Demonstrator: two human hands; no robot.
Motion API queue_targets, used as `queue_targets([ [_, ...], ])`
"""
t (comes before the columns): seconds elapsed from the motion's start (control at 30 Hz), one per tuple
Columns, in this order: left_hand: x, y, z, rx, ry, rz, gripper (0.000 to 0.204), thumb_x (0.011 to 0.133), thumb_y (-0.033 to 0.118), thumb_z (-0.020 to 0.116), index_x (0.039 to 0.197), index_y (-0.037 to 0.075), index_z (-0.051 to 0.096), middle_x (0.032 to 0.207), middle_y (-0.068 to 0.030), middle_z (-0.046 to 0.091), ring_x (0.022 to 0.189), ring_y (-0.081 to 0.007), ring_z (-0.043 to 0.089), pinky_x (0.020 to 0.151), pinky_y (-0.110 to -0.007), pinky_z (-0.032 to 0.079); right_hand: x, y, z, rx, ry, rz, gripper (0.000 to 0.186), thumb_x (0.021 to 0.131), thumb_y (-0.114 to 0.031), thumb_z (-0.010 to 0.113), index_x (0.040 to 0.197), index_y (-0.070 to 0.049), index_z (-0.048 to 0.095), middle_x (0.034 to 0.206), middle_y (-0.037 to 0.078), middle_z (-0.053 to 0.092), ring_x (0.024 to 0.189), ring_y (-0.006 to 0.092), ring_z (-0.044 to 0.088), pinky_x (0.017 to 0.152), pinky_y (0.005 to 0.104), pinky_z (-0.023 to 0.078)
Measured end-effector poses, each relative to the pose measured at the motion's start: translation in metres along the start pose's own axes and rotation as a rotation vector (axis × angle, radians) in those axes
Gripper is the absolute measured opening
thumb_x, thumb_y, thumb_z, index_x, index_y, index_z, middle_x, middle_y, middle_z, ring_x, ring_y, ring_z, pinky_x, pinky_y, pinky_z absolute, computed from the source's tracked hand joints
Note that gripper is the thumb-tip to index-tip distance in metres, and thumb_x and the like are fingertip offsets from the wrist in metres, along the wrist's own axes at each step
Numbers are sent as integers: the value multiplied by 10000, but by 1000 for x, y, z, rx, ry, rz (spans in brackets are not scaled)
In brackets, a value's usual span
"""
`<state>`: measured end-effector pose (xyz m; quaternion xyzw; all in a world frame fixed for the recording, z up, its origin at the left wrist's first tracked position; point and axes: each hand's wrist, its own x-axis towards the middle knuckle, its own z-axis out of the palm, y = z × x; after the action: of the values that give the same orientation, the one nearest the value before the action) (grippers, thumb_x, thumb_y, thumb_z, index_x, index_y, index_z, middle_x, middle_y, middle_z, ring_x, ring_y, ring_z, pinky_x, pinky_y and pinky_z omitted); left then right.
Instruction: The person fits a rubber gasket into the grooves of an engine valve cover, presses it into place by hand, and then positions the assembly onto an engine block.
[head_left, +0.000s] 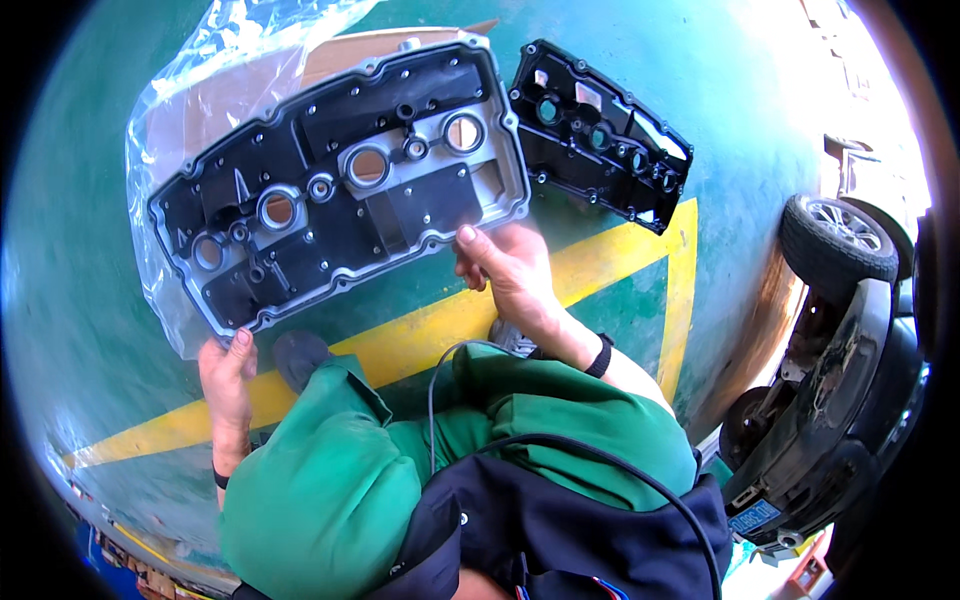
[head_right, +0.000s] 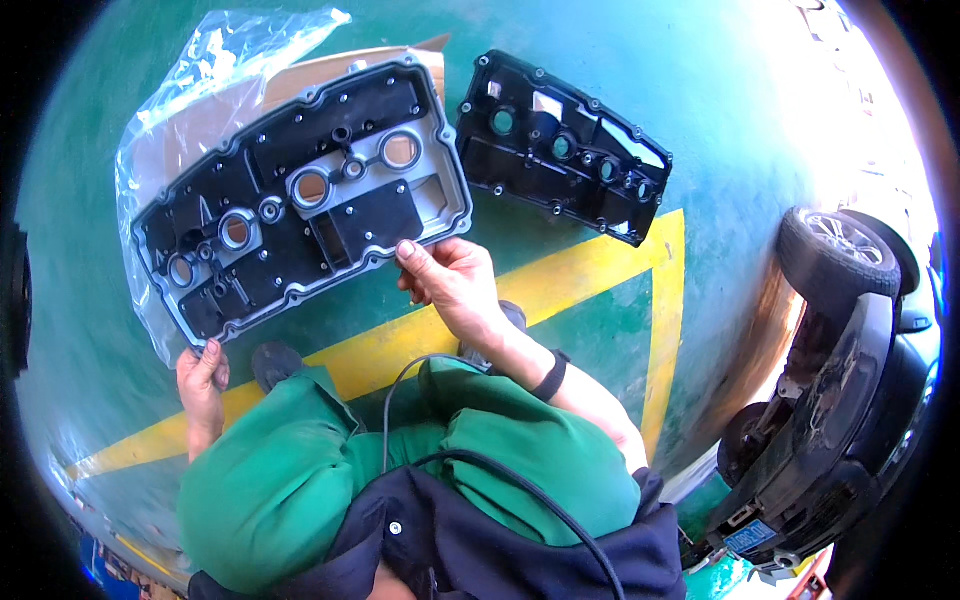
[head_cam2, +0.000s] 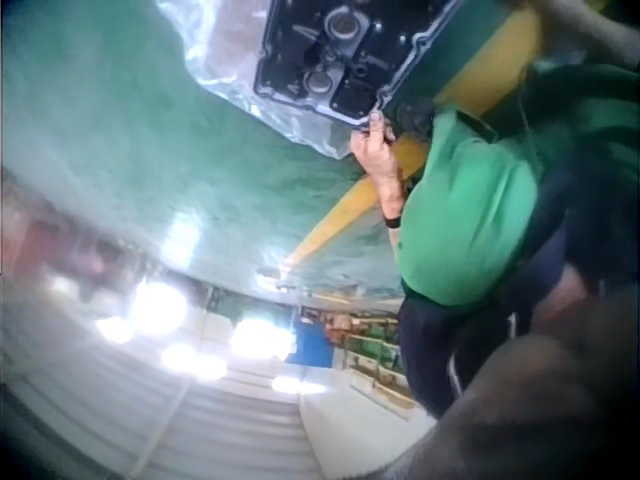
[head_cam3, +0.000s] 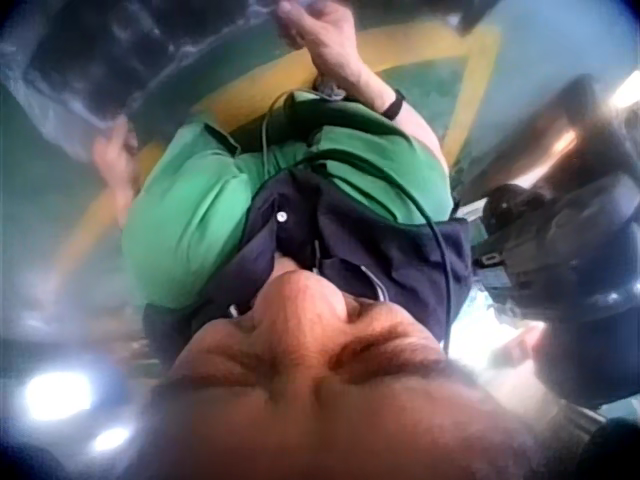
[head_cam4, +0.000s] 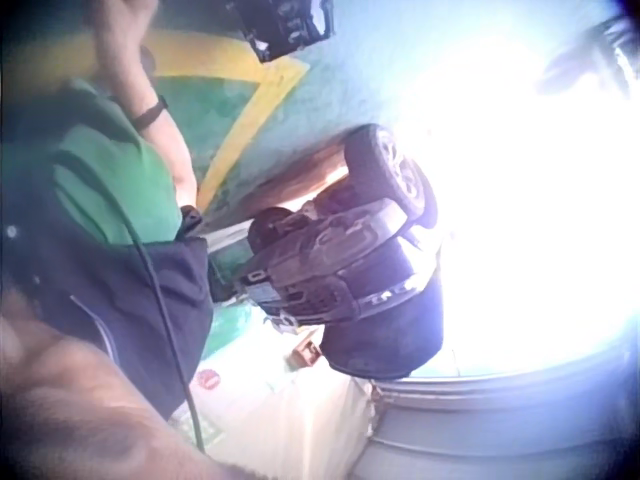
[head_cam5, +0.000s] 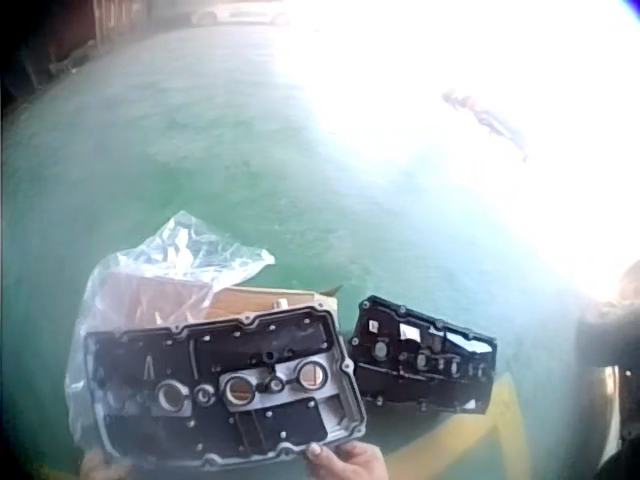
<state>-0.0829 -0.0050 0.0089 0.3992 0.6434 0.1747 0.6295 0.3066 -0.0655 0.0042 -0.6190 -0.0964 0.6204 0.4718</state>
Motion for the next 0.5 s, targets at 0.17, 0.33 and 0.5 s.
queue_targets([
  [0.17, -7, 1, 7, -48, 44, 15, 375, 974, 391, 708, 860, 51, 596, 688, -7, 543, 586, -101, 477, 542, -261, 348, -3, -4, 2, -69, -47, 58, 368, 917, -382, 807, 953, -21, 742, 728, 39, 693, 625, 71, 606, 588, 216, 490],
  [0.33, -3, -2, 6, -161, 10, 3, 375, 980, 381, 702, 853, 46, 589, 672, -6, 526, 578, -110, 477, 541, -263, 349, 1, -4, 4, -121, -102, 67, 365, 935, -391, 783, 958, -27, 751, 732, 34, 704, 626, 78, 619, 596, 219, 496],
  [0.5, 1, -2, 7, -133, 21, 16, 420, 976, 408, 707, 804, 56, 557, 640, -16, 495, 569, -116, 467, 536, -269, 349, 4, -1, -5, -129, -163, 49, 389, 963, -419, 742, 938, -31, 748, 743, 40, 719, 620, 70, 620, 595, 208, 495],
])
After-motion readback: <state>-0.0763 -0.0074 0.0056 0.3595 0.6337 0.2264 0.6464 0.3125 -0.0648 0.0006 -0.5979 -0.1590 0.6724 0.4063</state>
